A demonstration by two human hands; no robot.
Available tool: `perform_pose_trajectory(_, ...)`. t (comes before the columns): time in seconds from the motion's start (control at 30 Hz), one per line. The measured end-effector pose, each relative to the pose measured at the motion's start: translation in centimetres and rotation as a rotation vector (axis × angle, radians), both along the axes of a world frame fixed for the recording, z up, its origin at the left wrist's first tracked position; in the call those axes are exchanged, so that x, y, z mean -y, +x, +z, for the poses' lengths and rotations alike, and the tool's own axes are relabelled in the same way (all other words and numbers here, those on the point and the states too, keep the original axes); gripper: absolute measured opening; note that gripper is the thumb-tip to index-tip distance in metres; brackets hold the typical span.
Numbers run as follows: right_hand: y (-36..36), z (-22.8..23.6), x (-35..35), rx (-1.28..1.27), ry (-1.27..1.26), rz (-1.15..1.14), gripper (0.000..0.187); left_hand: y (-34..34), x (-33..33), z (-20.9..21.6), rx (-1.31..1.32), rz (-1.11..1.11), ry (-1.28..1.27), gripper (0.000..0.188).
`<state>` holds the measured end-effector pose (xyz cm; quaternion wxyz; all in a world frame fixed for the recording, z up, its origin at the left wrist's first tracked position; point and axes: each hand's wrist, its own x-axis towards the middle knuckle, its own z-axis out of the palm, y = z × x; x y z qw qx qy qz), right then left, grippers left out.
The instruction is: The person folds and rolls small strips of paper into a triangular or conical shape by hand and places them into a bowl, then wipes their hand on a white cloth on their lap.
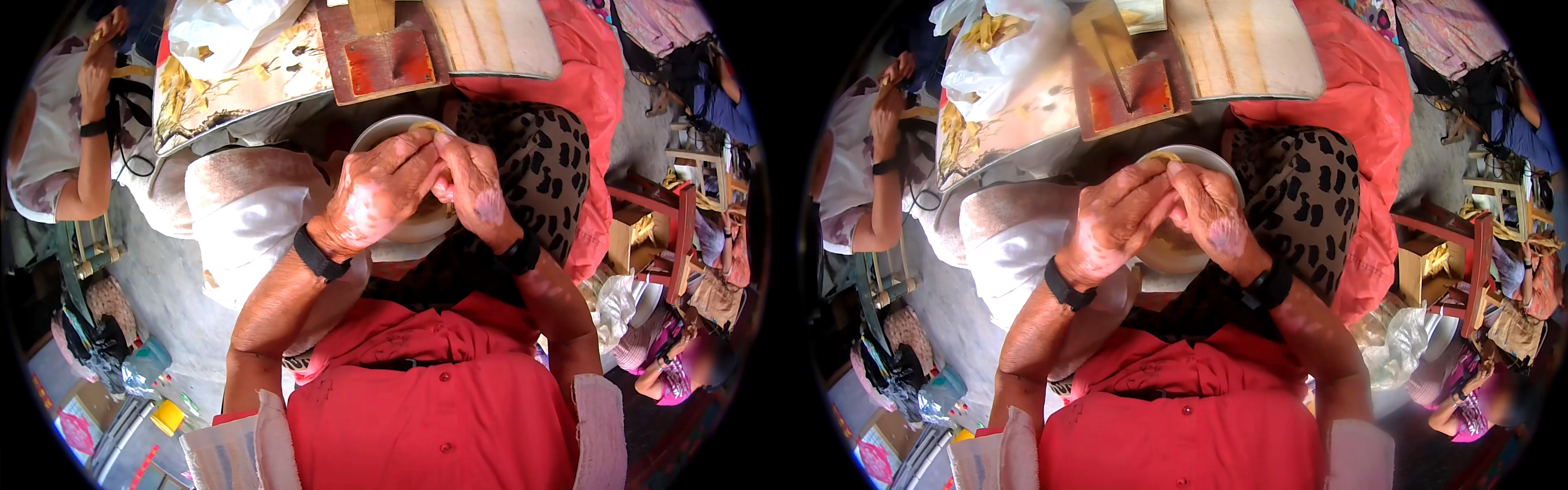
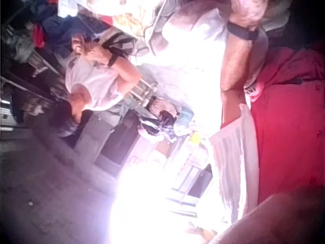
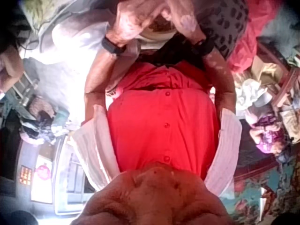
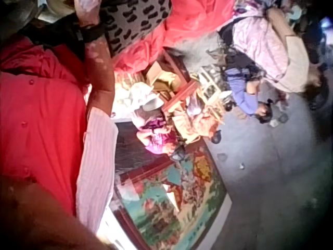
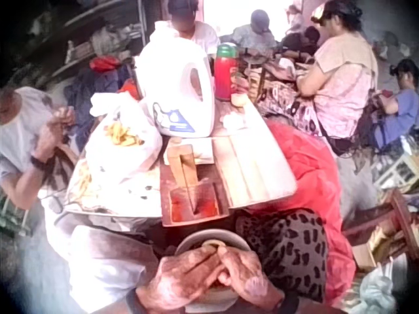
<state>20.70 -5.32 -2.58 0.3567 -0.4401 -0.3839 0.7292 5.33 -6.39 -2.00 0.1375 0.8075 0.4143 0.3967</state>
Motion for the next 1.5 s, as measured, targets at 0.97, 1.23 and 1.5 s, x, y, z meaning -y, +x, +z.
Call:
perform_pose_trajectory(0.97, 0.3, -0.3, 0.0, 0.04, 0.217, -0.014, 0.024, -0.4, -0.6, -0.5, 1.359, 0.121, -1.113, 0.027)
perform_pose_trajectory(1.23, 0.5, -1.1, 0.0, 0.023, 0.275, 0.073, 0.02, -0.6, -0.4, -1.5, 1.222, 0.132, -1.071, 0.019)
perform_pose_trajectory(1.5, 0.7, -1.9, 0.0, 0.1, 0.327, 0.125, 0.019, -0.5, -0.4, -0.6, 1.066, 0.104, -1.002, 0.011)
